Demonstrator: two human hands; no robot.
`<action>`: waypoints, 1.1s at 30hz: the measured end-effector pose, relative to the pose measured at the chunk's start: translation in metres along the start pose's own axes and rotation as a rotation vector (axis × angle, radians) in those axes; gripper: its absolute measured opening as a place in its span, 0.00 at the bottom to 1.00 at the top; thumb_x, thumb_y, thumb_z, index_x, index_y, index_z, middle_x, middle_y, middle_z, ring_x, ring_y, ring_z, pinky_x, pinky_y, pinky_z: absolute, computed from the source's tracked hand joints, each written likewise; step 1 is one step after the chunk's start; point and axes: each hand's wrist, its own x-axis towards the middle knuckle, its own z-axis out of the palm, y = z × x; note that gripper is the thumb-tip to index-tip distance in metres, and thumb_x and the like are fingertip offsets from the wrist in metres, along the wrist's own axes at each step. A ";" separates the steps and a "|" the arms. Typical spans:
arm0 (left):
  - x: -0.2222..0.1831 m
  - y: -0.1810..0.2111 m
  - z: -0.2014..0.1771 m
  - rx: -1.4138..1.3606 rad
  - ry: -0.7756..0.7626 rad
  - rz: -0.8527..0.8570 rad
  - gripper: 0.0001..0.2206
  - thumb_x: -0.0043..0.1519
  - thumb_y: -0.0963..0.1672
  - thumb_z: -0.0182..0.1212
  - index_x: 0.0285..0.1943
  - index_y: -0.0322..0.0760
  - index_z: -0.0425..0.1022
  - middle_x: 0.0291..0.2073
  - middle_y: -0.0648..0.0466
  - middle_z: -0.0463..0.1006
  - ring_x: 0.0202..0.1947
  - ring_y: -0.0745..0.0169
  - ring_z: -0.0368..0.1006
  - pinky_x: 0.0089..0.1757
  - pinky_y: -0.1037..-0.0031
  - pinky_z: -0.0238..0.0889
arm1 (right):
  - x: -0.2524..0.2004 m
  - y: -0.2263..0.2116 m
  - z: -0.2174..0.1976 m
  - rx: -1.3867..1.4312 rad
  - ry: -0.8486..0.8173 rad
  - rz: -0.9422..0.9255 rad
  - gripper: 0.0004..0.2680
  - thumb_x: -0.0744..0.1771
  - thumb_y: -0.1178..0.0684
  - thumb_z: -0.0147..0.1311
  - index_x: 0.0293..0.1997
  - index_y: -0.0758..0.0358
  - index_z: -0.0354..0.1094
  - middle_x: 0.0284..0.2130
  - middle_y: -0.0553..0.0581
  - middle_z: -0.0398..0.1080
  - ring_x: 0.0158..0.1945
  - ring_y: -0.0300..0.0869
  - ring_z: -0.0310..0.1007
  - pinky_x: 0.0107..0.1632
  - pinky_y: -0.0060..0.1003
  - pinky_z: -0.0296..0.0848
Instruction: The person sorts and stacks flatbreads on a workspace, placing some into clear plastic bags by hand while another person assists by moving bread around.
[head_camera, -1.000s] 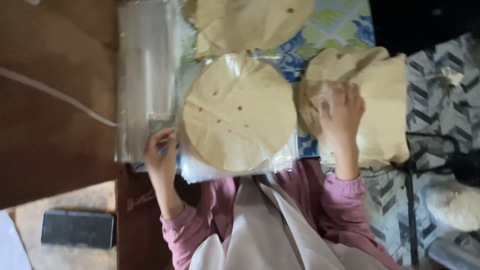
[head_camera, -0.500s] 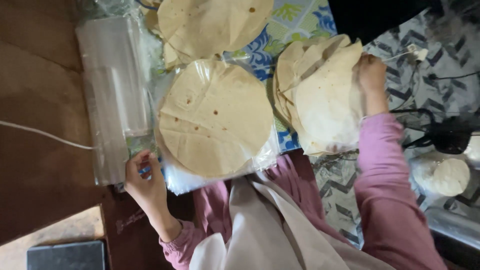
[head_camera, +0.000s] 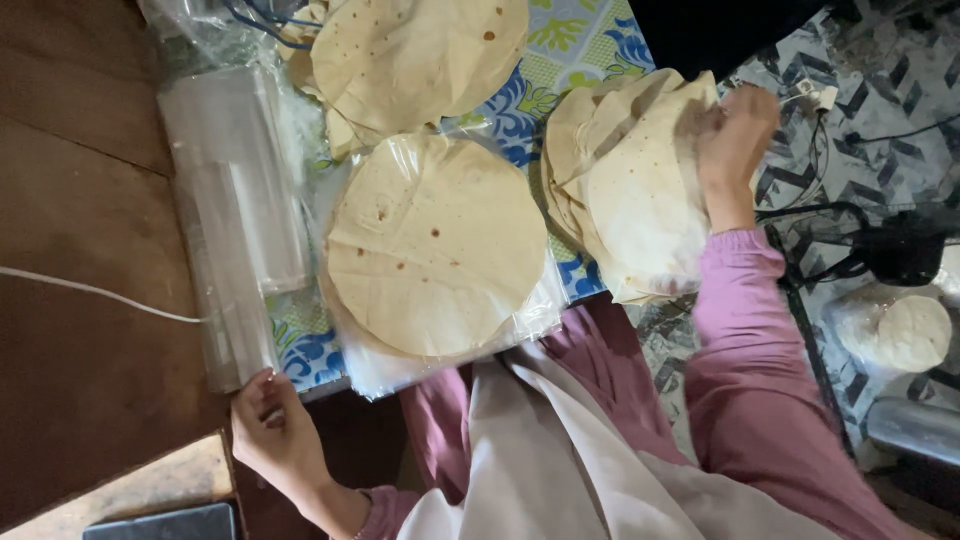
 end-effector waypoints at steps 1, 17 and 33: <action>0.000 -0.002 -0.003 -0.002 -0.002 0.006 0.07 0.69 0.41 0.66 0.52 0.31 0.79 0.38 0.51 0.81 0.35 0.67 0.75 0.32 0.79 0.61 | 0.000 -0.004 -0.005 -0.001 0.004 0.005 0.04 0.63 0.63 0.61 0.38 0.68 0.73 0.39 0.67 0.72 0.43 0.55 0.74 0.45 0.47 0.74; -0.010 0.024 -0.009 0.044 -0.008 0.055 0.06 0.70 0.39 0.64 0.53 0.29 0.79 0.39 0.47 0.81 0.33 0.63 0.76 0.33 0.76 0.69 | -0.090 -0.075 -0.121 0.116 -0.334 -0.372 0.05 0.68 0.58 0.57 0.45 0.67 0.73 0.39 0.63 0.75 0.41 0.49 0.73 0.46 0.43 0.76; -0.078 0.160 0.086 -1.049 -1.285 0.582 0.10 0.60 0.45 0.71 0.43 0.37 0.80 0.61 0.41 0.74 0.61 0.45 0.73 0.60 0.59 0.66 | -0.038 -0.155 -0.323 1.956 -1.013 -0.566 0.13 0.73 0.51 0.39 0.40 0.70 0.68 0.27 0.66 0.76 0.25 0.54 0.80 0.30 0.49 0.81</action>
